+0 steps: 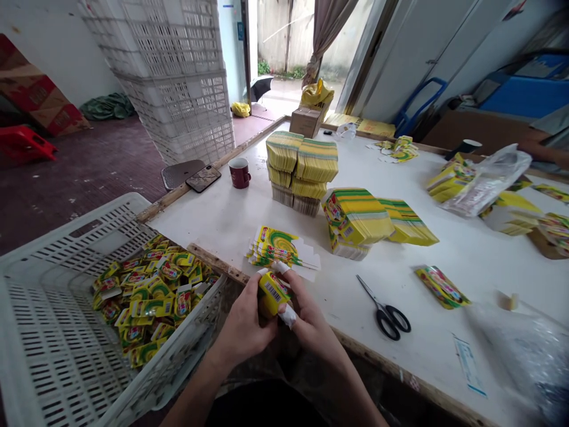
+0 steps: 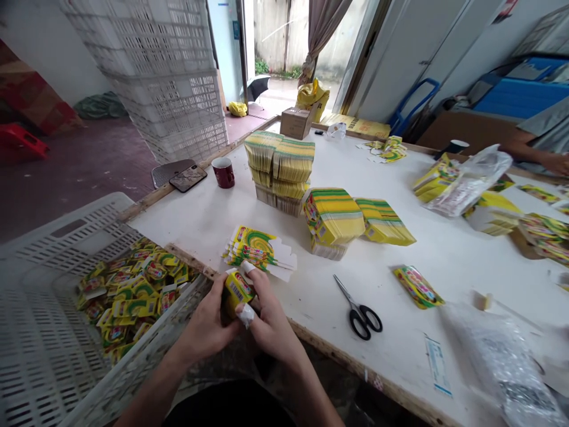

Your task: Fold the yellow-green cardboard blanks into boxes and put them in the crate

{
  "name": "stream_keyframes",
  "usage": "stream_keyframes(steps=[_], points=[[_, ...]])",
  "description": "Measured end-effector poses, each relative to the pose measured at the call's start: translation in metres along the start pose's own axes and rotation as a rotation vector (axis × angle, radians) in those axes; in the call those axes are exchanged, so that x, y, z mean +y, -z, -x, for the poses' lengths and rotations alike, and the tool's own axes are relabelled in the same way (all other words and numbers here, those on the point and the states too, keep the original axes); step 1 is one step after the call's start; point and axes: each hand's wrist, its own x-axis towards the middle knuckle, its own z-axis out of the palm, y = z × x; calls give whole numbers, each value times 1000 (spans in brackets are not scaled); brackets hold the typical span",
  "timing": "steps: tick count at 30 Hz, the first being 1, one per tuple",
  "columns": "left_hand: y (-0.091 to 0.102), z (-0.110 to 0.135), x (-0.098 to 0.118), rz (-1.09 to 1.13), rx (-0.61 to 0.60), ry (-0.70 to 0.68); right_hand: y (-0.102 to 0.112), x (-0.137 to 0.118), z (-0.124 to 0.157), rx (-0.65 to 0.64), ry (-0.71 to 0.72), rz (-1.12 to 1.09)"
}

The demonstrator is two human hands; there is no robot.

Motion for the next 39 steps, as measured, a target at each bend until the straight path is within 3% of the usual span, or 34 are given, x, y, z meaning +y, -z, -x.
stream_keyframes(steps=[5,10,16,20,22,26,28,30,32,36,39], points=[[4,-1,4,-8,-80,-43,-3,5,3,2,-8,110],[0,-4,6,-39,40,5,-6,9,0,41,30,155],[0,-7,8,-102,57,14,-13,15,-4,94,-12,238],[6,-9,5,7,98,84,-10,12,-13,10,-28,209],[18,-12,0,199,265,137,1,13,-22,26,-4,249],[57,-20,-16,883,840,255,28,26,-45,317,-31,571],[73,-23,-23,1209,932,353,34,36,-56,345,-82,735],[77,-23,-27,1365,870,427,33,45,-63,336,-104,793],[69,-22,-29,1412,762,475,29,51,-66,334,-105,797],[35,-22,-25,1333,640,531,25,51,-65,356,-104,796],[12,-24,-18,1282,521,454,22,37,-61,386,-103,700]])
